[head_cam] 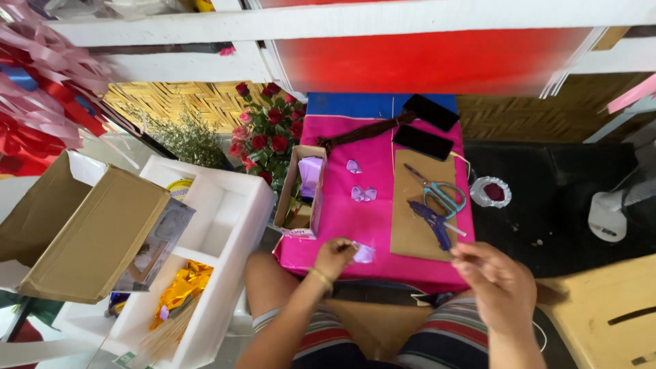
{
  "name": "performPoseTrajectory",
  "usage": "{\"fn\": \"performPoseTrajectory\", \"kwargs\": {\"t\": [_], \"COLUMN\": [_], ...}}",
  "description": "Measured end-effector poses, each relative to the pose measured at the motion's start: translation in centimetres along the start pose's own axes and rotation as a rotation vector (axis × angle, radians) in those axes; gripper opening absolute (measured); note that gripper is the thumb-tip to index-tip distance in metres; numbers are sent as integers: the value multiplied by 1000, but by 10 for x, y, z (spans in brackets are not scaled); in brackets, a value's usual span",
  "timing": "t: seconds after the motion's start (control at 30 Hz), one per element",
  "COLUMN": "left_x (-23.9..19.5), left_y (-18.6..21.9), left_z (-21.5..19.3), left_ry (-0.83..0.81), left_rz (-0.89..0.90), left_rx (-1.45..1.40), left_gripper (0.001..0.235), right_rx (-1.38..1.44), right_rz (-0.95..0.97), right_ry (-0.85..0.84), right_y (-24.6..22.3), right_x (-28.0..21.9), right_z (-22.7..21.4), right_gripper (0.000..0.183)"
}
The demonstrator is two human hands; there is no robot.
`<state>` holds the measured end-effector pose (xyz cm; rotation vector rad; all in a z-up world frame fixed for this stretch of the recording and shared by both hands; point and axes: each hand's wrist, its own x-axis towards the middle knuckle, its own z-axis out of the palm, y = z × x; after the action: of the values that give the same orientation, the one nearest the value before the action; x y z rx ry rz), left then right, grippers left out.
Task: The person repeatedly folds small purple paper pieces into bow shapes using a hot glue gun and scissors. They apply glue to the center of each folded piece, pinch it to form a bow, and trim excess material. The finished bows are placed on the pink work surface.
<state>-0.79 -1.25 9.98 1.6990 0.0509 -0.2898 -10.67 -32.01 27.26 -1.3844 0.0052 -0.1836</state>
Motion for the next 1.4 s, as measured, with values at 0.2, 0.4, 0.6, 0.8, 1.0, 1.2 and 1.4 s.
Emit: {"fn": "performPoseTrajectory", "kwargs": {"t": [0.2, 0.4, 0.6, 0.8, 1.0, 1.2, 1.4], "left_x": [91, 62, -82, -158, -171, -173, -172], "left_y": [-27, -30, 122, 220, 227, 230, 227], "left_z": [3, 13, 30, 18, 18, 22, 24], "left_ry": [136, 160, 34, 7, 15, 79, 158], "left_rz": [-304, -251, 220, 602, 615, 653, 730], "left_rx": [1, 106, -129, -17, -6, -12, 99], "left_gripper": [19, 55, 15, 16, 15, 13, 5], "right_rx": [-100, 198, 906, 984, 856, 669, 490], "right_rz": [-1, 58, 502, 503, 376, 252, 96], "right_ry": [37, -91, -496, -700, -695, -638, -605], "right_y": [-7, 24, 36, 17, 8, 8, 2], "right_x": [-7, -11, -18, -31, -44, -45, -45], "right_z": [-23, -27, 21, 60, 64, 65, 68], "right_gripper": [19, 30, 58, 65, 64, 68, 69]}}
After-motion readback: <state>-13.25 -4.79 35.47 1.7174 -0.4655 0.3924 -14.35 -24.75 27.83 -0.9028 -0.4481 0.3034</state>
